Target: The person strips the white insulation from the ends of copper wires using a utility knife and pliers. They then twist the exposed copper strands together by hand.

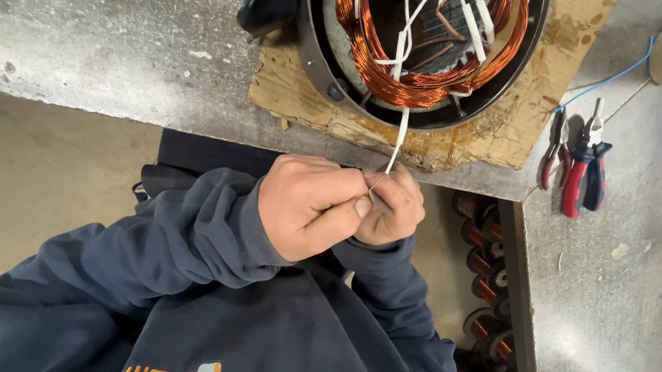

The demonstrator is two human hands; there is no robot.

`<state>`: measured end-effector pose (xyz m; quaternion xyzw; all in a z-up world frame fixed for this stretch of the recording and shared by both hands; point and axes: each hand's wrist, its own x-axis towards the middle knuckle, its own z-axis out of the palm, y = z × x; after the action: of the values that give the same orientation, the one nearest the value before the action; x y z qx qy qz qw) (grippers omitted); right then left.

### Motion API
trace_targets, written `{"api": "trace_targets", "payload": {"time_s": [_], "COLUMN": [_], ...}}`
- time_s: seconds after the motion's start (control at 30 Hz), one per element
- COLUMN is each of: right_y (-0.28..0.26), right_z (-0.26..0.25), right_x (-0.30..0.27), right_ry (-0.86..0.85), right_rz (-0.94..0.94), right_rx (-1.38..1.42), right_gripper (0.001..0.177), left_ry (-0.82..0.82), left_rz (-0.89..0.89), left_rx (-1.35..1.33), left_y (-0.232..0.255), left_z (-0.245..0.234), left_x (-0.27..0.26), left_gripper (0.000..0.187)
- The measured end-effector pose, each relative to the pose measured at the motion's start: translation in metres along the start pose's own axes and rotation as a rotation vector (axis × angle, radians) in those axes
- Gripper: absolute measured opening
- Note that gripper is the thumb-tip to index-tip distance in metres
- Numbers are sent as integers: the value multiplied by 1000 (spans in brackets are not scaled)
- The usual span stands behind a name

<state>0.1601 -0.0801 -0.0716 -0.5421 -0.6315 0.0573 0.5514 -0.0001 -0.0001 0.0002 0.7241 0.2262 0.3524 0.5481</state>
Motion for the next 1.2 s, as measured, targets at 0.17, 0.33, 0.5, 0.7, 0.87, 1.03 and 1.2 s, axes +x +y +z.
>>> {"api": "trace_targets", "payload": {"time_s": [0.17, 0.33, 0.5, 0.7, 0.87, 1.03, 1.2], "right_y": [4, 0, -8, -12, -12, -16, -27], "right_z": [0, -4, -9, -11, -7, -9, -17], "right_x": [-12, 4, 3, 12, 15, 17, 19], "right_ry": [65, -8, -63, -151, -149, -210, -263], "right_rz": [142, 2, 108, 198, 144, 115, 141], "right_rx": [-106, -26, -151, -105, -63, -133, -143], "right_gripper": [11, 12, 14, 13, 13, 10, 11], "left_ry": [-6, -4, 15, 35, 59, 68, 62], "left_rz": [-11, -1, -6, -17, -21, -23, -9], "left_rx": [-11, -6, -2, 19, 31, 6, 30], "left_y": [-1, -3, -6, -11, -13, -16, -14], "left_z": [0, 0, -1, -6, -9, -9, -12], "left_x": [-2, -3, -6, -10, -12, -13, -11], "left_gripper": [20, 21, 19, 19, 20, 18, 16]}}
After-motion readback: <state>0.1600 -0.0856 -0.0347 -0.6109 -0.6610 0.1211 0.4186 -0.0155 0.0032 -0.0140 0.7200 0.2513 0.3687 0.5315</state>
